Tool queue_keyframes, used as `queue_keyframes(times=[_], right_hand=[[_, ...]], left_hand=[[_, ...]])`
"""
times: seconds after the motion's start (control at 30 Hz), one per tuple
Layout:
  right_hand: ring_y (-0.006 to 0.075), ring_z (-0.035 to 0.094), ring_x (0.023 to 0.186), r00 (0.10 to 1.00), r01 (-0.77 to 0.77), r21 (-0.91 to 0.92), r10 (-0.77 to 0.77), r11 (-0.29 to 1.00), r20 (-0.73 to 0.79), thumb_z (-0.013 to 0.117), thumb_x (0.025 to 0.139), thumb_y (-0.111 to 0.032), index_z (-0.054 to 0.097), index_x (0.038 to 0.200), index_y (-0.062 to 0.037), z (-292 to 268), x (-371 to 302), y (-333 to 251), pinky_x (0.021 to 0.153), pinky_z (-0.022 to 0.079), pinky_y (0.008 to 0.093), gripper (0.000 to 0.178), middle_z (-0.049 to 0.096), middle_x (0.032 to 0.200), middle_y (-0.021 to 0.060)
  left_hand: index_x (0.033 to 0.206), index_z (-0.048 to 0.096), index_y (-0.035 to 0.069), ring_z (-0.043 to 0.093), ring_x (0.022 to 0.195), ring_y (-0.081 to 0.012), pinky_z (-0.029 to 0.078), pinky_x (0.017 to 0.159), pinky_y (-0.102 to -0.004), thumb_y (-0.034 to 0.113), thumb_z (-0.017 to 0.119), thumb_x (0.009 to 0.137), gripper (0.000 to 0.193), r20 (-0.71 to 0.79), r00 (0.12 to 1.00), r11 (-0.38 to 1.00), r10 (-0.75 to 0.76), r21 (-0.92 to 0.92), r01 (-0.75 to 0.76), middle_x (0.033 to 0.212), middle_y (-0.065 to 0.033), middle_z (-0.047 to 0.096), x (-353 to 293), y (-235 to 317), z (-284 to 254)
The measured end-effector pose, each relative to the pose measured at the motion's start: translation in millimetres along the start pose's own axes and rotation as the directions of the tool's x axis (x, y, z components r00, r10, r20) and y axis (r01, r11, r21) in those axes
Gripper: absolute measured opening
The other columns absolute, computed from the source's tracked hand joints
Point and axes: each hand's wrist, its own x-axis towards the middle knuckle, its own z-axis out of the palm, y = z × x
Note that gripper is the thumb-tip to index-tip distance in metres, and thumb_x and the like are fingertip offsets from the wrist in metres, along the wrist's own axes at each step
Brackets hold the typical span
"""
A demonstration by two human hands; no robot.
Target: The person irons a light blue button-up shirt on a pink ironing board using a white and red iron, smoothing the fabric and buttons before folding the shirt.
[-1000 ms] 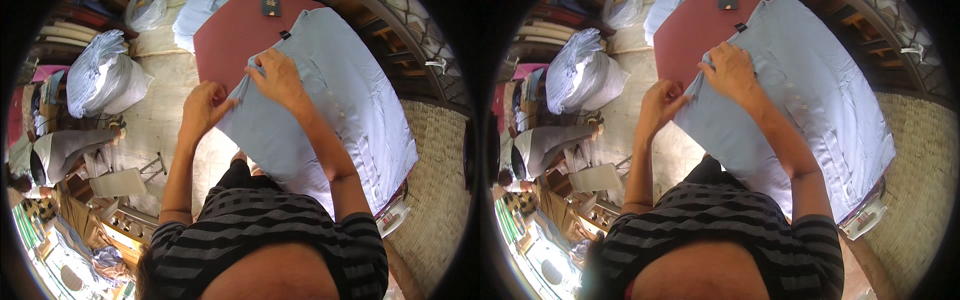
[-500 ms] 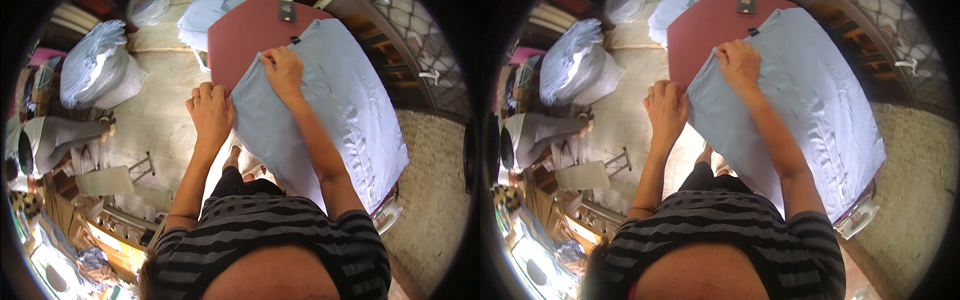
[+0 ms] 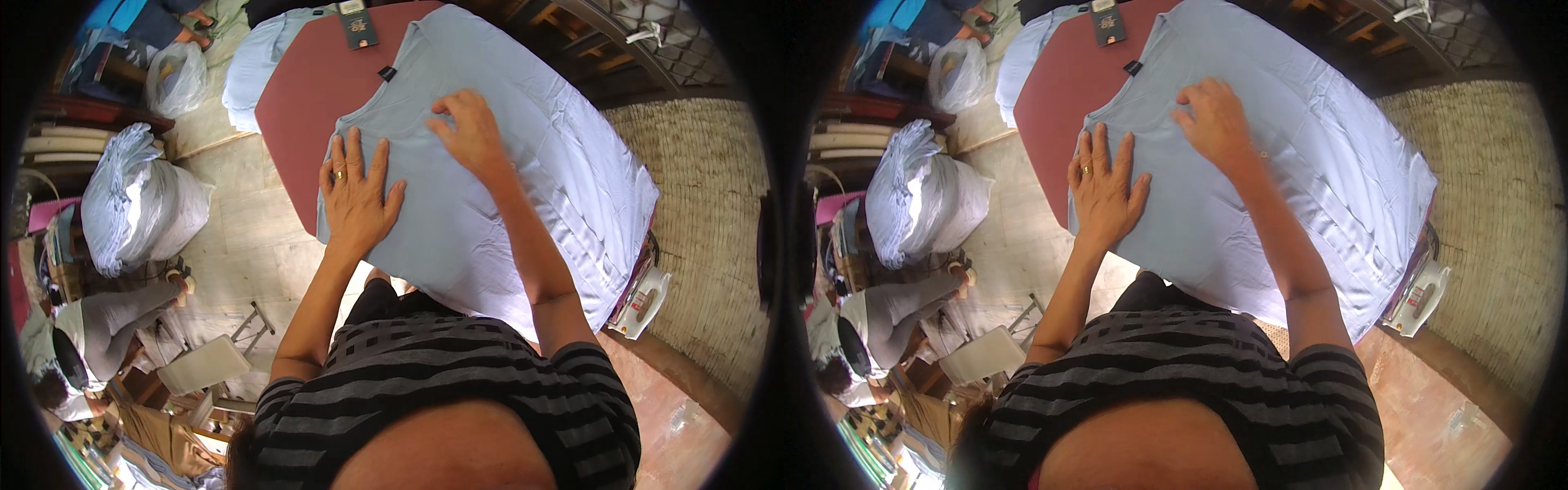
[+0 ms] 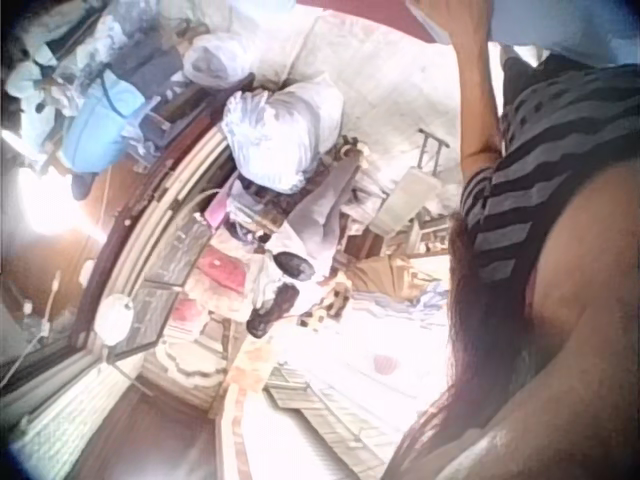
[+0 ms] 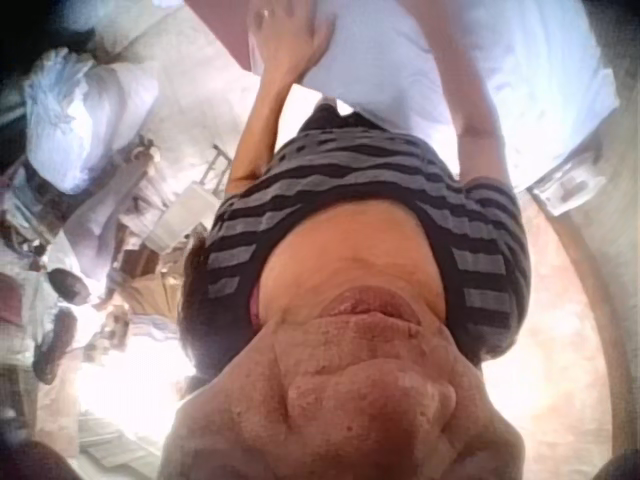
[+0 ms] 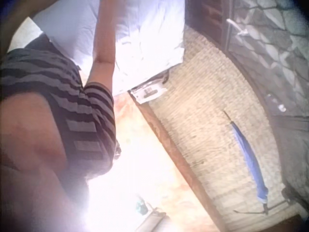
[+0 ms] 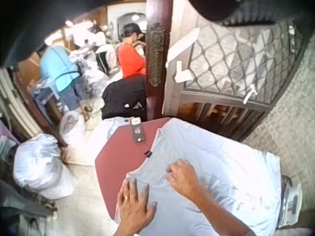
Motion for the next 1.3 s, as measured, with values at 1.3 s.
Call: queue_keyframes(times=[1.3], right_hand=[[0.0279, 0.058, 0.12, 0.842, -0.493, -0.083, 0.452, 0.866, -0.294, 0.076, 0.078, 0.005, 0.062, 0.12, -0.0083, -246.0, -286.6, 40.1, 0.102, 0.047, 0.036, 0.045, 0.063, 0.121, 0.0106]], left_hand=[[0.147, 0.047, 0.015, 0.029, 0.146, -0.0354, 0.018, 0.116, -0.0482, 0.036, 0.044, 0.1, 0.051, -0.053, 0.922, 0.92, 0.384, 0.107, -0.377, 0.158, -0.0053, 0.039, 62.9, 40.4, 54.7]])
